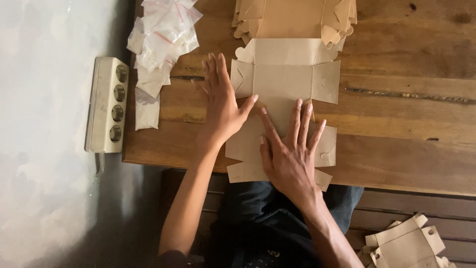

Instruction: The person folds flat cardboard pieces along pre-scored lines to form small box-like structures. They repeatedly crease edges and tuck flaps, handling each piece one at a time on a wooden table.

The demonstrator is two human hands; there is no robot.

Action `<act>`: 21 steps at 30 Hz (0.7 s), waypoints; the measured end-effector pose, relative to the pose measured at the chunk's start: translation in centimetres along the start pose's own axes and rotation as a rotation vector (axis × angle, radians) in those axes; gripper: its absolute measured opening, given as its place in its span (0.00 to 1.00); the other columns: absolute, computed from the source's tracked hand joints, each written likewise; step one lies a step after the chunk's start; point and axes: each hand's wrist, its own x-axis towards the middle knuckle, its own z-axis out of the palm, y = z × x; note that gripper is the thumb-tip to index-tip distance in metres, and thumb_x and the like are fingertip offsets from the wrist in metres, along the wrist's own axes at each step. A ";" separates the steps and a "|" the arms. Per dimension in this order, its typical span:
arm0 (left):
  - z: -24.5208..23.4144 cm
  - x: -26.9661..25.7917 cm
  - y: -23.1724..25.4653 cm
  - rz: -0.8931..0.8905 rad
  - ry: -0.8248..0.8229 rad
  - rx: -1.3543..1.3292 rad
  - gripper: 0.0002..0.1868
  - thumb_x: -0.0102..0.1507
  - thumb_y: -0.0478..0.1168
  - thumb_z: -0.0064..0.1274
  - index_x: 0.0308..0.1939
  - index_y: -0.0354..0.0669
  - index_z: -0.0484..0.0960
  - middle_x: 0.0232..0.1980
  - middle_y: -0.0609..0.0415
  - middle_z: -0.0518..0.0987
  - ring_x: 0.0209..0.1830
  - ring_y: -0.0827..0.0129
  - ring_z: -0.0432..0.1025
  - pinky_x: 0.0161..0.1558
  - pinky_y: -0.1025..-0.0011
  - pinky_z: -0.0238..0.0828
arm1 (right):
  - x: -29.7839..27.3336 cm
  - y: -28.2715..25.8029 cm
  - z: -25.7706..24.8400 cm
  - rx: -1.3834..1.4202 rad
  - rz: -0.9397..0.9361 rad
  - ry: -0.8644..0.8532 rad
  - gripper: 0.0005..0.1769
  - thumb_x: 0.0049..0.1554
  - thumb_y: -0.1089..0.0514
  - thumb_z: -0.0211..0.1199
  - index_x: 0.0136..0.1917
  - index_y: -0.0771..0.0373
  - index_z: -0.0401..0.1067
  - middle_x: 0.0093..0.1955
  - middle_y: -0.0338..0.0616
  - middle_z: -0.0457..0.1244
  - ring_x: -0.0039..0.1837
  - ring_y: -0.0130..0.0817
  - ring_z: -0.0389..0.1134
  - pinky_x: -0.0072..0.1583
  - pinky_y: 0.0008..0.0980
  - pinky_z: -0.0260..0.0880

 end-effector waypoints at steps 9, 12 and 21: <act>0.3 -0.2 -1.2 0.116 0.044 -0.014 0.59 0.63 0.42 0.70 0.84 0.43 0.39 0.84 0.32 0.37 0.84 0.34 0.28 0.70 0.22 0.12 | 0.0 0.2 0.0 -0.007 -0.011 -0.009 0.34 0.65 0.47 0.50 0.84 0.41 0.52 0.83 0.74 0.34 0.84 0.69 0.26 0.74 0.75 0.20; -0.7 -1.4 -0.8 0.134 0.033 -0.034 0.58 0.63 0.42 0.69 0.84 0.43 0.41 0.84 0.32 0.39 0.84 0.33 0.28 0.69 0.21 0.12 | -0.1 0.2 0.1 0.005 0.002 -0.004 0.33 0.66 0.46 0.48 0.83 0.42 0.52 0.84 0.73 0.34 0.84 0.69 0.26 0.74 0.75 0.21; -2.7 -2.0 -1.2 0.286 -0.117 0.088 0.48 0.64 0.43 0.65 0.83 0.53 0.53 0.86 0.42 0.36 0.84 0.40 0.23 0.70 0.24 0.10 | 1.0 4.9 -2.7 -0.053 -0.091 -0.004 0.40 0.57 0.59 0.56 0.82 0.55 0.56 0.79 0.53 0.55 0.79 0.49 0.55 0.67 0.58 0.61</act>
